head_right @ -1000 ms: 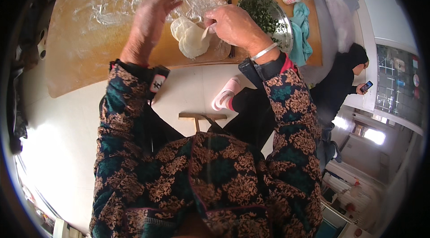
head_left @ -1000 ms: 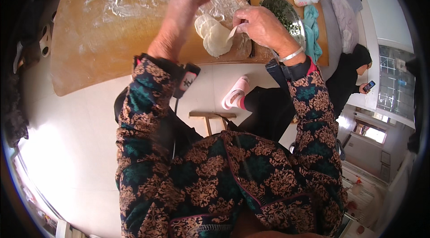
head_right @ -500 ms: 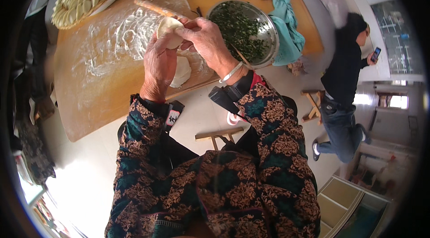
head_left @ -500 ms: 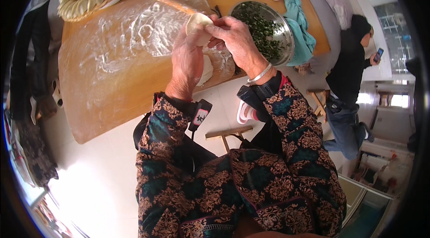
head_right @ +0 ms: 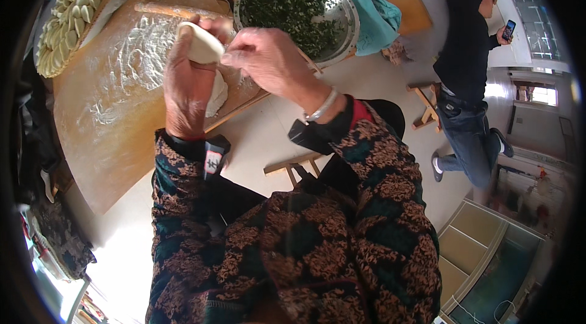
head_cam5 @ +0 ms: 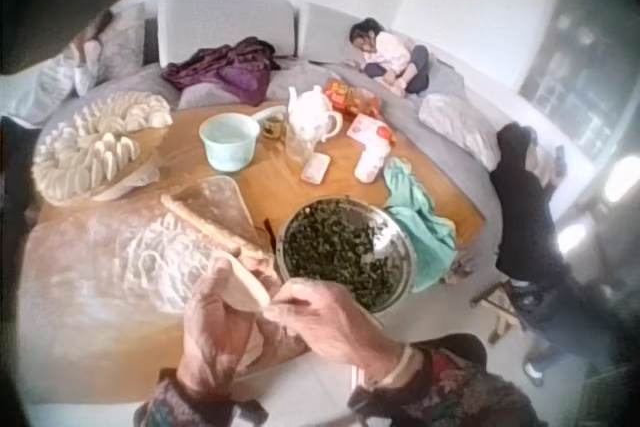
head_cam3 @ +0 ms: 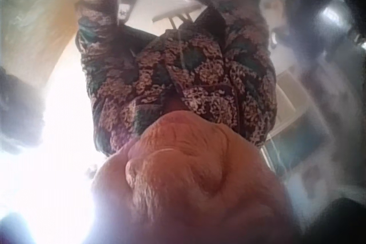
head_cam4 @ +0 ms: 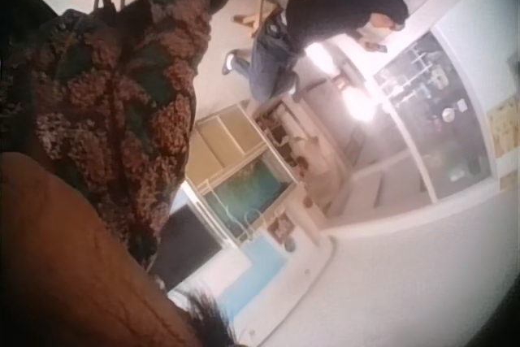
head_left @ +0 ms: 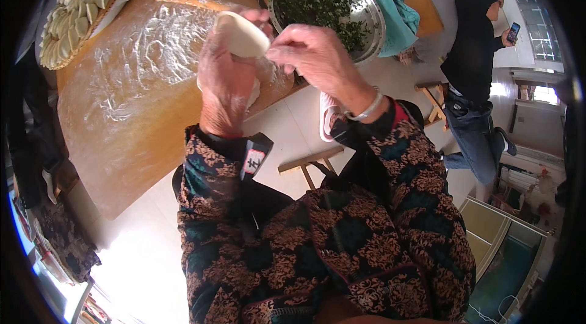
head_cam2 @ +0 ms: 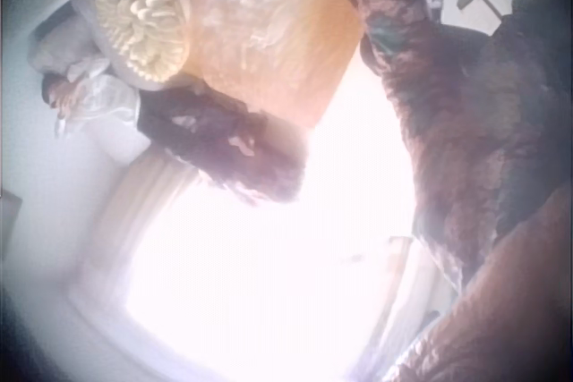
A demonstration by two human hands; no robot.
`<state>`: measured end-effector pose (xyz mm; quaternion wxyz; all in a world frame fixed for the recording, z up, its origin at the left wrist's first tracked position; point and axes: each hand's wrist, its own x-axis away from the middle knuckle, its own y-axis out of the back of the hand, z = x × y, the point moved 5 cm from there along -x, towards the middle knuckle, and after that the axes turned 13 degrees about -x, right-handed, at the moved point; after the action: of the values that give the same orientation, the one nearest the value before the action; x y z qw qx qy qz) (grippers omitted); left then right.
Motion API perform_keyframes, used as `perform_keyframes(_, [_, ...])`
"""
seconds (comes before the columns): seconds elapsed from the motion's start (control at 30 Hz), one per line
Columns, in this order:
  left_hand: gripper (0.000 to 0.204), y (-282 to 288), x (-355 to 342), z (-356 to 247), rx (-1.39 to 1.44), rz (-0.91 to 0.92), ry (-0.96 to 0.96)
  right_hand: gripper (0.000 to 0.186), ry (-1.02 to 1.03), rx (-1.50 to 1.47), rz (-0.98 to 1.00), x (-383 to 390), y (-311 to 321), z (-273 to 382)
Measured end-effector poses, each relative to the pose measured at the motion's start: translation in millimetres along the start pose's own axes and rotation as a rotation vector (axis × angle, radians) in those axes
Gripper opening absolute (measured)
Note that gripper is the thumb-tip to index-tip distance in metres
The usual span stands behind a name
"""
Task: The person repeatedly scoops green vegetable filling into round dough wrappers, folds and pleats the edges to seal them, and places the finished dumplings on a tray. The process is repeated multiple times with consistent hand motions.
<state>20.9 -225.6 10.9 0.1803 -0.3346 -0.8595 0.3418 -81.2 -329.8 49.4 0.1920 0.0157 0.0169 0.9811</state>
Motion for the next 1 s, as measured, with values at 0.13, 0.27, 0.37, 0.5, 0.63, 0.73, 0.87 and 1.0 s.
perform_keyframes(0.13, [0.032, 14.5, 1.4, -10.1, 0.067, -0.023, -0.043, 0.021, 0.275, 0.716, -0.227, 26.8, 49.7, 27.1])
perform_keyframes(0.27, [0.033, 17.9, 1.4, -5.5, -0.036, -0.042, 0.006, 0.019, 0.105, 1.056, -0.108, 29.4, 64.7, 5.3])
perform_keyframes(0.37, [0.034, 14.2, 3.3, 1.2, -0.086, -0.062, 0.057, 0.019, 0.060, 1.055, -0.068, 27.3, 66.6, -8.4])
perform_keyframes(0.5, [0.036, 10.4, 8.3, 4.2, -0.150, -0.076, 0.128, 0.017, 0.204, 1.060, -0.136, 28.4, 78.4, 1.3])
perform_keyframes(0.63, [0.039, 6.3, 10.6, 12.4, -0.166, -0.069, 0.179, 0.015, 0.233, 1.025, -0.249, 30.2, 112.7, 14.1])
perform_keyframes(0.73, [0.038, 5.2, 10.6, 17.4, -0.178, -0.076, 0.230, 0.015, 0.203, 1.079, -0.276, 23.7, 124.6, 8.3])
perform_keyframes(0.87, [0.038, 2.2, 8.2, 22.7, -0.221, -0.083, 0.242, 0.014, 0.207, 1.028, -0.202, 16.2, 116.4, -6.0])
perform_keyframes(1.0, [0.037, -0.7, 7.1, 29.9, -0.225, -0.108, 0.258, 0.013, 0.186, 0.793, -0.180, 14.6, 111.3, -10.8])
